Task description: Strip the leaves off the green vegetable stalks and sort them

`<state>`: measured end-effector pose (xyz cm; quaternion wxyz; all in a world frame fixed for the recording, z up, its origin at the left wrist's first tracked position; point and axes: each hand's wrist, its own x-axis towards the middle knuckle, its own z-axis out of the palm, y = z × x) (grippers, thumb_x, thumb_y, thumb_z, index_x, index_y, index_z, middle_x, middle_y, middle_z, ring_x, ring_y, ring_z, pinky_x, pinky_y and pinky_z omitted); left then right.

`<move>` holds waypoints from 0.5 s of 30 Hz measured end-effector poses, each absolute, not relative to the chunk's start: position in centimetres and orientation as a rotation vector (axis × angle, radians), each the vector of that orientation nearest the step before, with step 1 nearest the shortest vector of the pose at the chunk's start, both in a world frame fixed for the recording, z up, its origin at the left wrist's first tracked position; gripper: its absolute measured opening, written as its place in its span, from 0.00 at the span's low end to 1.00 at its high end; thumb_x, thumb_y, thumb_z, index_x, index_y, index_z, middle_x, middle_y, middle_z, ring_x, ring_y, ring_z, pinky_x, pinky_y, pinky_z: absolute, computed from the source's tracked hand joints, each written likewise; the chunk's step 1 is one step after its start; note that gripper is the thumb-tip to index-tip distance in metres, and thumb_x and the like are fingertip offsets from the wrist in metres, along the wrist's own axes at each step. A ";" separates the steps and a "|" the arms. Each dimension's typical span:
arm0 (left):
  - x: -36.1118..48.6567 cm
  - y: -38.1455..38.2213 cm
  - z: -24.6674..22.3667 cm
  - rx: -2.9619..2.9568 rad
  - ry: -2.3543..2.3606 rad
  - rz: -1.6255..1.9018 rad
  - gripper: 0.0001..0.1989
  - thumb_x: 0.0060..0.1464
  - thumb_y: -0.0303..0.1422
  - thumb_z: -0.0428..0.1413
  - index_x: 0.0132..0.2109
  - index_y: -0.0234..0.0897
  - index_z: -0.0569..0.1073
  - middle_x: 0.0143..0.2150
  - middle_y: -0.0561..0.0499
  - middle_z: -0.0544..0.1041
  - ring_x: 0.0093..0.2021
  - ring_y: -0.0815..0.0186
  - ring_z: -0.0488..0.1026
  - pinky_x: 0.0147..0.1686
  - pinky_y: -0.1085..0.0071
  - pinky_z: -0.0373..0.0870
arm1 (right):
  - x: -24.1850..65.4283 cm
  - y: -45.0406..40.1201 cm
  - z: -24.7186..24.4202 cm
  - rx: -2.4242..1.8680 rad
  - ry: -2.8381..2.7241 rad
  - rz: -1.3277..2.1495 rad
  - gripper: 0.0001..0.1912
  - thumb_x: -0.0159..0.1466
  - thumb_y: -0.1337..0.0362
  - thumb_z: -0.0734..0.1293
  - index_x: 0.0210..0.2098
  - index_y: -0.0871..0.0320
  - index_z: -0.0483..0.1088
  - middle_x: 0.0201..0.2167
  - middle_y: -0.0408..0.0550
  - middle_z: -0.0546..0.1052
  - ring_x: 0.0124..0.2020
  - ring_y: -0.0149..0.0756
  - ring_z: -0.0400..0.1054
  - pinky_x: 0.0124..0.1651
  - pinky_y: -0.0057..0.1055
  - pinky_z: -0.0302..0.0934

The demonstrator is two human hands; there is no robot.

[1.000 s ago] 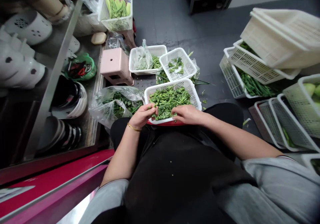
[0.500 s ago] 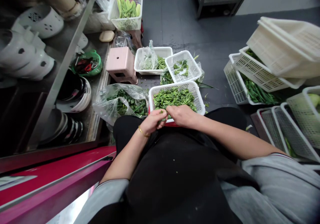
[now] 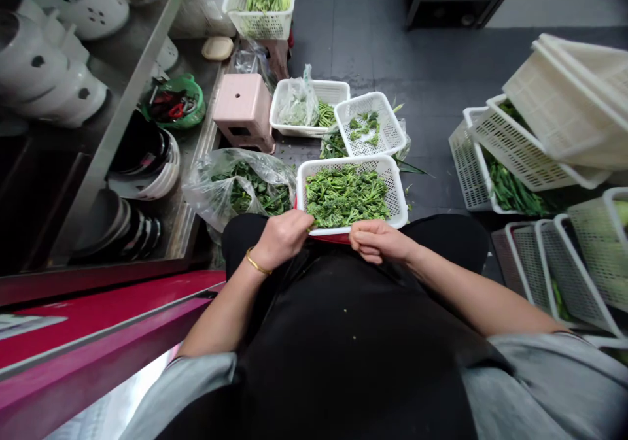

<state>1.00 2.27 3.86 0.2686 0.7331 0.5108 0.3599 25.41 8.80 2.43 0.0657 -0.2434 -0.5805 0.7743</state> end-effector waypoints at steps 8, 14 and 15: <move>-1.3 4.7 1.5 0.644 1.053 1.326 0.08 0.44 0.31 0.56 0.33 0.36 0.64 0.26 0.52 0.73 0.23 0.67 0.71 0.18 0.75 0.64 | 19.5 13.7 -1.7 -1.539 -2.805 0.612 0.17 0.64 0.52 0.61 0.36 0.59 0.74 0.34 0.54 0.77 0.36 0.41 0.70 0.36 0.30 0.58; 1.5 7.3 0.4 1.090 1.342 1.039 0.09 0.48 0.33 0.57 0.37 0.34 0.73 0.22 0.54 0.68 0.23 0.71 0.65 0.23 0.75 0.62 | 20.8 15.9 0.2 -1.340 -2.652 0.815 0.11 0.62 0.59 0.64 0.32 0.60 0.74 0.29 0.48 0.77 0.30 0.34 0.68 0.33 0.27 0.56; 2.1 7.9 0.4 1.250 1.380 1.019 0.10 0.48 0.34 0.58 0.37 0.34 0.75 0.24 0.53 0.69 0.26 0.70 0.66 0.27 0.73 0.63 | 21.4 16.0 1.0 -1.259 -2.618 0.866 0.11 0.62 0.59 0.64 0.32 0.60 0.73 0.28 0.47 0.76 0.29 0.32 0.67 0.33 0.26 0.56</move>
